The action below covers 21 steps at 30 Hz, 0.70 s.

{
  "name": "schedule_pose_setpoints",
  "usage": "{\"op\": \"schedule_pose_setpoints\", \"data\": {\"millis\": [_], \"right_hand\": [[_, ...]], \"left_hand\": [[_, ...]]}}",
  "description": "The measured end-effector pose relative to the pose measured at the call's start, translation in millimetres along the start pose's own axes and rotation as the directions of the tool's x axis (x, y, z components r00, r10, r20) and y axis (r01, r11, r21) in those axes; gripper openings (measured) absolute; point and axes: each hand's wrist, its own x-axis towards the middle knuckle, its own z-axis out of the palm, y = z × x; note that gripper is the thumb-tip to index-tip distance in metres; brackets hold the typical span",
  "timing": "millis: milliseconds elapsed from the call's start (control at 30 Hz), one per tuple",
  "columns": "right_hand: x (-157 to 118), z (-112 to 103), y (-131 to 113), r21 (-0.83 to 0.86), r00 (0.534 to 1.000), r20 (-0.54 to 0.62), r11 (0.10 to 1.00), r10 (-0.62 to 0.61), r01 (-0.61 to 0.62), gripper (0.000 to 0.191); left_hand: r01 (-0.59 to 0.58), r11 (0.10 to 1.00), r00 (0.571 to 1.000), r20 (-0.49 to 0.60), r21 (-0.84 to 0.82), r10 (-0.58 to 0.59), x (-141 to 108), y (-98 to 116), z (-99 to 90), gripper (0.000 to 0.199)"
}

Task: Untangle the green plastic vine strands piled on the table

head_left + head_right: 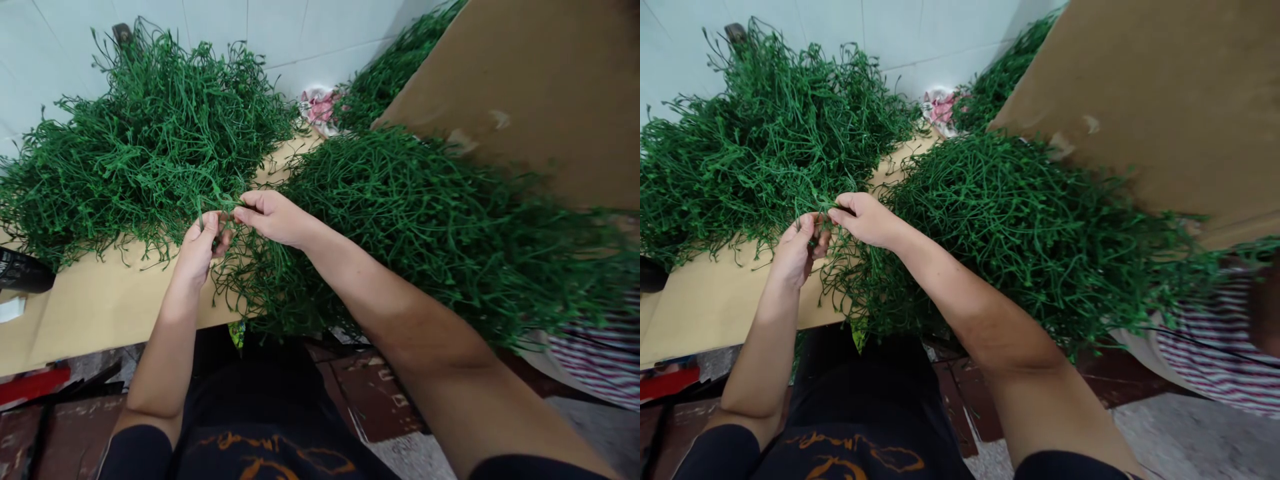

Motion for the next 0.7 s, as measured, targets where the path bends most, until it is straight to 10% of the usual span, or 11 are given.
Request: {"op": "schedule_pose_setpoints", "data": {"millis": [333,700], "right_hand": [[-4,1,-6,-0.715,0.991,-0.098,0.699,-0.096,-0.003,0.017],[32,6,-8,-0.62,0.988,-0.15,0.781,-0.028,-0.072,0.02]], "left_hand": [[0.089,0.992,0.996,0.009,0.093,-0.091,-2,-2,1.8,0.039],[-0.014,0.998,0.993,-0.115,-0.061,0.007,1,-8,9.1,0.036]]}}
